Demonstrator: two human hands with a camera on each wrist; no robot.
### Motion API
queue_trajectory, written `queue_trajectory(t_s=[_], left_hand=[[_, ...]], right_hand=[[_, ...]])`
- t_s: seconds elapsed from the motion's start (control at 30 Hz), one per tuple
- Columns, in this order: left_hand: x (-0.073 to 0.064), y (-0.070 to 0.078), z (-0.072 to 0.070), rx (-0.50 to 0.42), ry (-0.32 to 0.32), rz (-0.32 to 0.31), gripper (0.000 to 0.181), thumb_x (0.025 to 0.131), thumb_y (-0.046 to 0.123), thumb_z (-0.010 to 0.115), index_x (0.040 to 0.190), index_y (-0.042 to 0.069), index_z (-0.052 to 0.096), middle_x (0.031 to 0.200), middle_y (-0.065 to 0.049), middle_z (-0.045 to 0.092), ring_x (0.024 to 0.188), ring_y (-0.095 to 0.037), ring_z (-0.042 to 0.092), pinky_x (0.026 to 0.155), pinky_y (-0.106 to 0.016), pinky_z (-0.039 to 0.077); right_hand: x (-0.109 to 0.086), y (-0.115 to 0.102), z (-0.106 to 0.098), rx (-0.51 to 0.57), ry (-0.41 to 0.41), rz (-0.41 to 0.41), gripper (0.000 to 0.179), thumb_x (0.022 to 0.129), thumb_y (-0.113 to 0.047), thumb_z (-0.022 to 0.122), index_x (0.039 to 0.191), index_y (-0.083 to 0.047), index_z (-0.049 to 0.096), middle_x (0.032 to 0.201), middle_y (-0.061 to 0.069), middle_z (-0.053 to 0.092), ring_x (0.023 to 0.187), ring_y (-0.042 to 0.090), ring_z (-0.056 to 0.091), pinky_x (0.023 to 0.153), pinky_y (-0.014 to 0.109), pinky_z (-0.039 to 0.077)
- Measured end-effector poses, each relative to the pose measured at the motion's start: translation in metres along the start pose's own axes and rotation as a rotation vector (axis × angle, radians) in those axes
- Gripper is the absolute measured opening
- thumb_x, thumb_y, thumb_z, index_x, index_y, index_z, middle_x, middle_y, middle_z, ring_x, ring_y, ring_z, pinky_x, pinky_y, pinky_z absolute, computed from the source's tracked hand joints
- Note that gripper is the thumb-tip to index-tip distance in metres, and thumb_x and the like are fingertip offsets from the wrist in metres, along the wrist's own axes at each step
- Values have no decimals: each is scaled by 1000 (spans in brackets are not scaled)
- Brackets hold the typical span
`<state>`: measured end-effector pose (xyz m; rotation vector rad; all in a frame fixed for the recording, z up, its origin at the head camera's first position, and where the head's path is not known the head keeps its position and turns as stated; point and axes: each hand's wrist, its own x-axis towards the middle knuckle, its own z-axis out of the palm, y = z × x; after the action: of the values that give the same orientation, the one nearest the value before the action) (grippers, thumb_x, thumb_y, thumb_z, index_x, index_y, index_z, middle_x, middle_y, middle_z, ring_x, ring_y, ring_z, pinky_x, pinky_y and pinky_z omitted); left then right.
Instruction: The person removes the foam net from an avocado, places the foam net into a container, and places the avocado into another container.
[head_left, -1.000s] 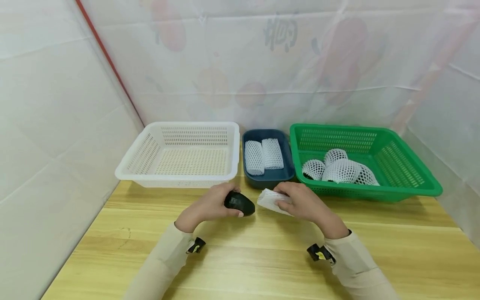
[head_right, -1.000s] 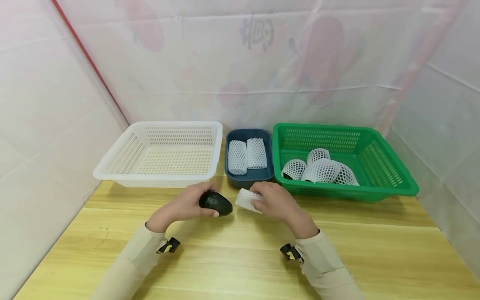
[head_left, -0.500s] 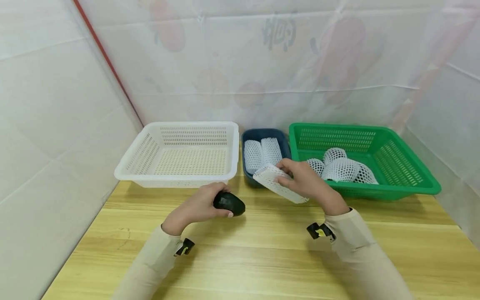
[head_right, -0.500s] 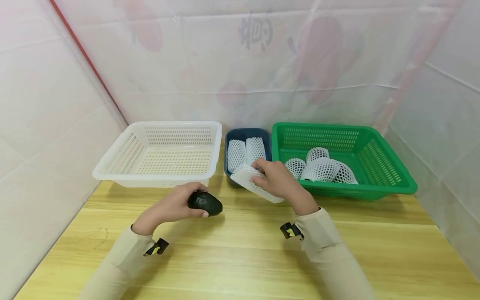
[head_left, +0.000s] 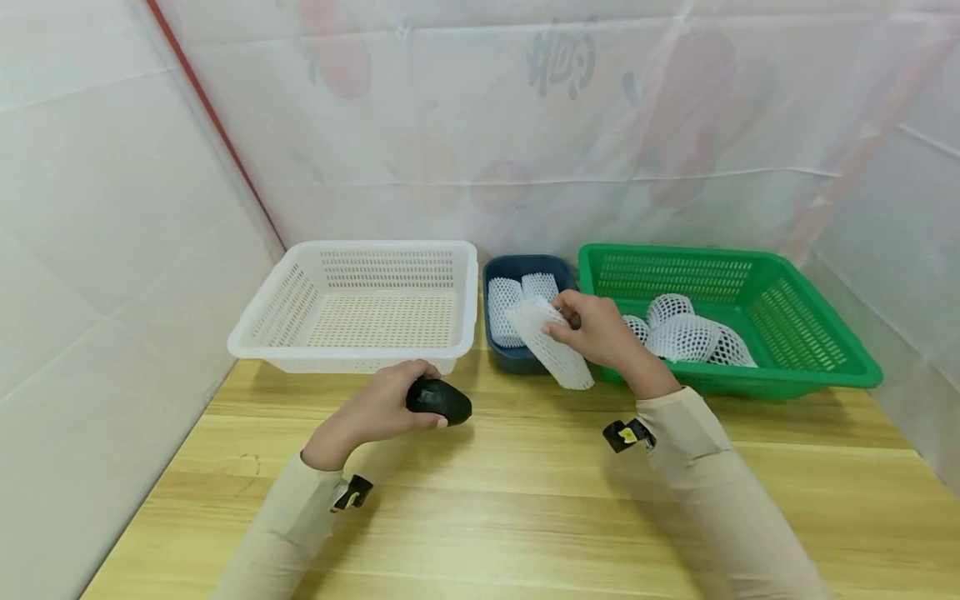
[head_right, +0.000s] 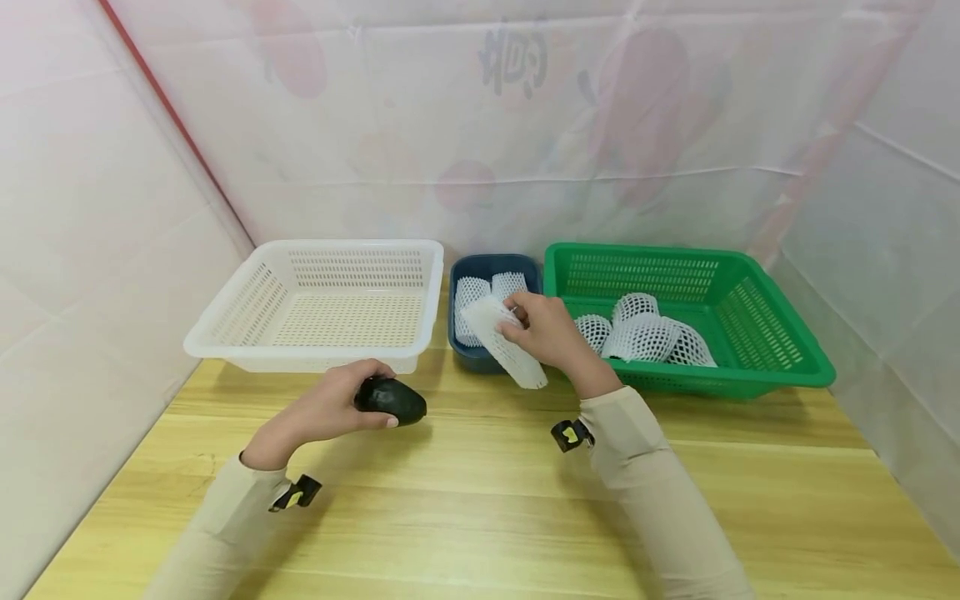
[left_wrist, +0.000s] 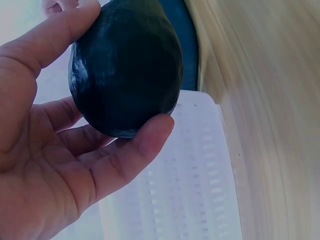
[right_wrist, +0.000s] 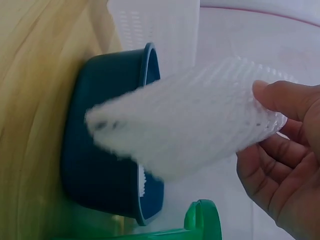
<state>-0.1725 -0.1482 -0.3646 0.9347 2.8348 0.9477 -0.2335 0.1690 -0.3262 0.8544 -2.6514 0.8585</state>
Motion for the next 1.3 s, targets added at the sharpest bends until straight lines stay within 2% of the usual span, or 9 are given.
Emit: queue_trajectory(t_s=[0.2, 0.43, 0.63, 0.9, 0.97, 1.13, 1.3], left_hand=[[-5, -5, -5, 14, -3, -17, 50, 71, 32, 81, 109, 9, 58, 103, 1, 59, 88, -16, 52, 77, -35, 44], [-10, -10, -9, -1, 13, -24, 49, 72, 33, 81, 109, 10, 59, 101, 1, 59, 86, -16, 53, 74, -35, 44], [-16, -15, -11, -1, 18, -43, 50, 72, 33, 80, 110, 8, 59, 103, -1, 60, 87, -17, 53, 74, -36, 44], [-20, -19, -13, 10, 24, -67, 51, 73, 35, 79, 111, 8, 59, 103, -1, 60, 85, -16, 53, 73, -36, 44], [-21, -20, -13, 5, 22, -73, 51, 73, 36, 79, 111, 8, 59, 104, -1, 60, 85, -16, 53, 72, -36, 44], [-22, -21, -16, -11, 22, -88, 50, 74, 33, 79, 111, 8, 58, 103, -2, 60, 85, -17, 53, 72, -36, 45], [-25, -20, -19, 1, 20, -105, 50, 74, 34, 79, 111, 8, 58, 103, -2, 60, 85, -18, 53, 72, -36, 44]], right_hand=[[13, 3, -1, 35, 15, 58, 22, 85, -10, 69, 99, 2, 57, 70, 5, 46, 59, 19, 40, 60, 36, 35], [27, 6, 0, 63, 11, 157, 30, 86, -14, 68, 109, 3, 57, 83, 11, 56, 69, 22, 51, 64, 37, 42], [39, 12, 6, 97, 75, 228, 32, 88, -17, 66, 111, 3, 56, 84, 11, 57, 71, 23, 51, 63, 37, 42], [51, 17, 8, 132, 154, 366, 37, 89, -21, 65, 116, 2, 57, 91, 15, 60, 77, 27, 55, 66, 40, 45], [53, 19, 8, 149, 142, 413, 41, 89, -25, 65, 120, 1, 55, 97, 16, 61, 83, 28, 56, 69, 42, 46], [55, 23, 7, 169, 49, 503, 62, 89, -36, 62, 136, -2, 41, 118, 20, 55, 102, 33, 54, 80, 47, 46], [54, 22, 6, 149, 4, 536, 64, 89, -34, 62, 139, -4, 36, 124, 22, 50, 105, 36, 51, 80, 49, 45]])
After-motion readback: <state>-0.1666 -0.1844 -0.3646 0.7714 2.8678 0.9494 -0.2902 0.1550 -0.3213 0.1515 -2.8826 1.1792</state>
